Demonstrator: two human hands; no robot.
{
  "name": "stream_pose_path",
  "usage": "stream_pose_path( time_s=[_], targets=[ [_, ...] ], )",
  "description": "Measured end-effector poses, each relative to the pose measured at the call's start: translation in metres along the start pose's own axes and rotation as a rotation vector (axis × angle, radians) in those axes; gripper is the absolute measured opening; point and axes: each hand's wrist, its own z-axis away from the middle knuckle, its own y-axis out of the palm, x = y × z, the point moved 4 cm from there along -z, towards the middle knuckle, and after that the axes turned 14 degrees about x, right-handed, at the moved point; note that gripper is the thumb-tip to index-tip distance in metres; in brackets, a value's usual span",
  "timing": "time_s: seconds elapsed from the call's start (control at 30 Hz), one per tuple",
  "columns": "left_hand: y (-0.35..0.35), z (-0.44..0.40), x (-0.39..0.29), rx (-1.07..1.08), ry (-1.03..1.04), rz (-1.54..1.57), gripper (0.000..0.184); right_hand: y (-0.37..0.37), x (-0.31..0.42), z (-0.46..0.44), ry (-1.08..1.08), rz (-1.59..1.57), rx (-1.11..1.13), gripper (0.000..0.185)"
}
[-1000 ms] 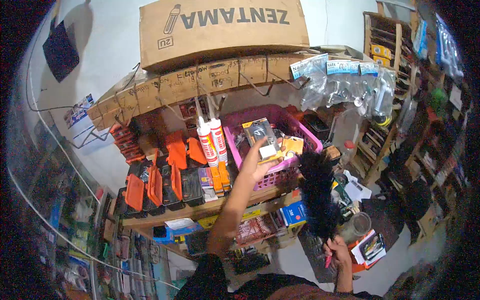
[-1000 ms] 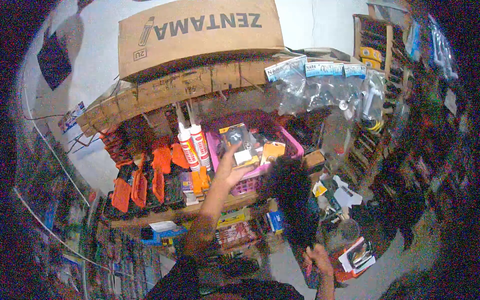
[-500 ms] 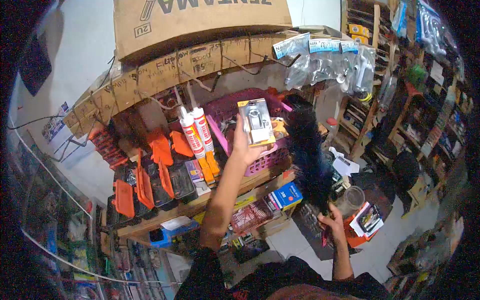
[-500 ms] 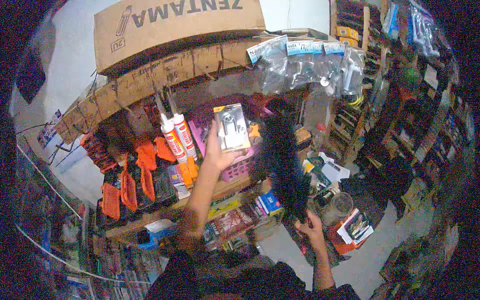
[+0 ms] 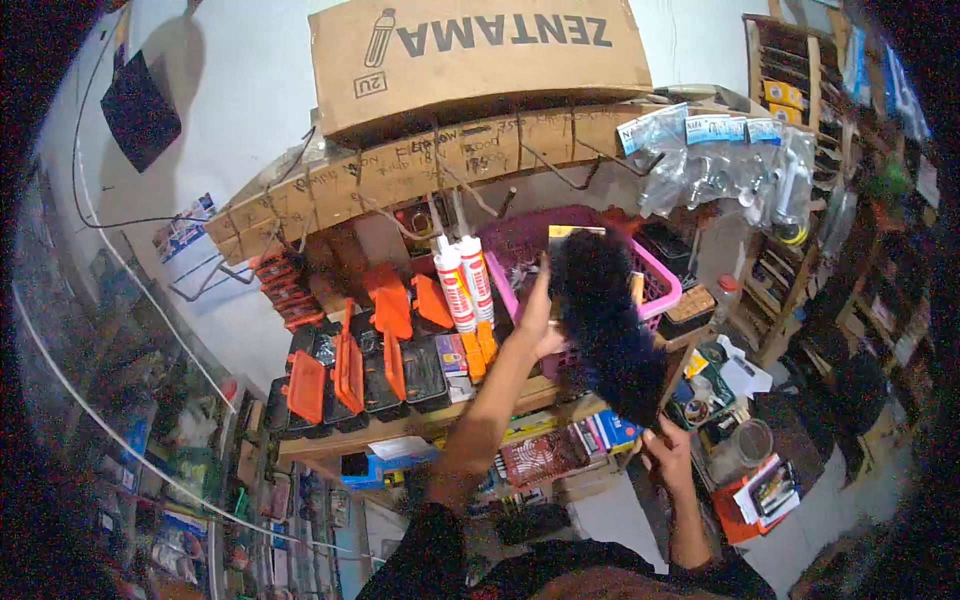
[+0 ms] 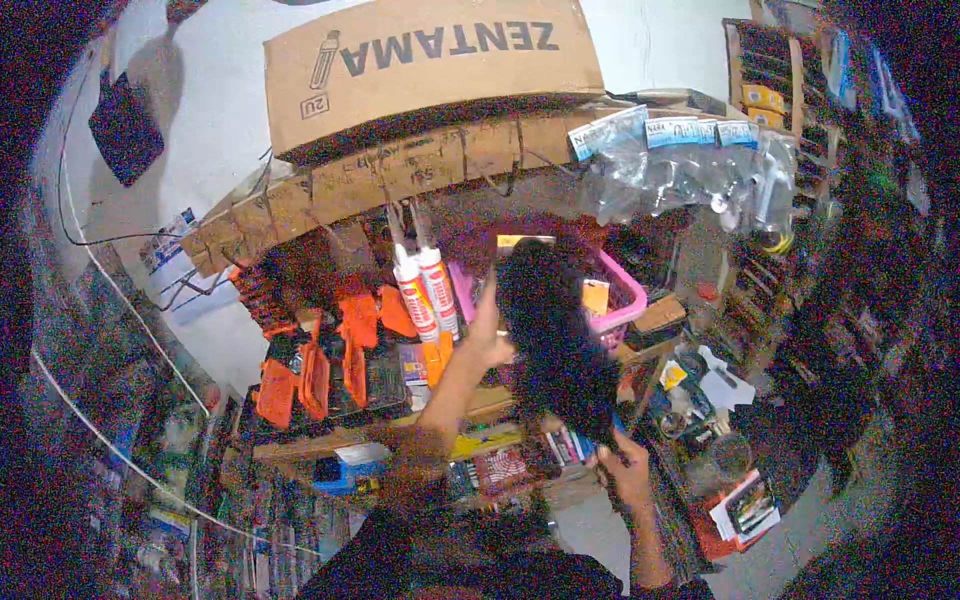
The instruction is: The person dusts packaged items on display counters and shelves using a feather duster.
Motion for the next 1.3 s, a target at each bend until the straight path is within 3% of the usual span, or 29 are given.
stream_pose_path(
  time_s=[0.07,0.13,0.17,0.23,0.27,0.3,0.4,0.47,0.53,0.63,0.7,0.8,0.93,0.97,1.23,1.3],
  targets=[
    [0.011,-0.005,-0.001,0.044,0.012,0.019,0.065,-0.030,-0.046,-0.017,-0.082,0.269,-0.028,0.024],
    [-0.015,-0.016,0.007,0.134,-0.013,0.047,0.060,-0.014,0.002,-0.022,-0.079,0.249,0.148,0.022],
    [-0.011,-0.014,0.003,0.150,0.077,-0.523,0.060,-0.010,0.014,-0.023,-0.156,0.274,0.104,0.021],
    [-0.010,-0.013,0.003,0.152,0.054,-0.515,0.060,-0.022,0.007,-0.032,-0.152,0.237,0.040,0.019],
    [-0.001,-0.012,0.006,0.134,-0.060,0.063,0.059,-0.023,0.009,-0.037,-0.151,0.216,0.009,0.019],
    [0.000,-0.012,0.001,-0.001,0.024,-0.010,0.059,-0.020,0.021,-0.034,-0.239,0.276,-0.078,0.017],
    [-0.019,-0.013,0.014,0.078,-0.045,0.122,0.049,-0.025,0.023,-0.042,-0.179,0.272,0.058,0.018],
    [-0.029,-0.018,0.010,-0.013,-0.003,-0.065,0.054,-0.041,0.008,-0.052,-0.178,0.263,0.001,0.018],
    [0.005,-0.014,0.000,-0.037,0.084,0.009,0.041,-0.045,0.005,-0.059,-0.153,0.255,0.033,0.019],
    [-0.055,-0.015,0.014,0.008,0.036,0.031,0.043,-0.041,0.012,-0.059,-0.075,0.222,0.140,0.021],
    [-0.052,-0.013,0.013,0.041,0.043,0.012,0.048,-0.040,0.019,-0.063,-0.135,0.264,0.109,0.023],
    [-0.011,-0.009,0.003,-0.131,0.138,-0.085,0.050,-0.034,0.022,-0.072,-0.153,0.260,0.086,0.024],
    [-0.017,-0.006,0.005,0.100,0.062,-0.003,0.058,-0.035,0.003,-0.086,-0.224,0.227,0.171,0.027],
    [-0.021,-0.007,0.005,-0.038,0.075,-0.103,0.061,-0.035,0.006,-0.086,-0.216,0.221,0.132,0.026],
    [-0.027,-0.018,0.003,0.009,0.071,-0.134,0.055,-0.031,0.011,-0.108,-0.181,0.170,0.018,0.025],
    [-0.007,-0.016,0.000,-0.066,0.121,-0.168,0.054,-0.025,0.025,-0.117,-0.186,0.188,0.028,0.025]
  ],
)
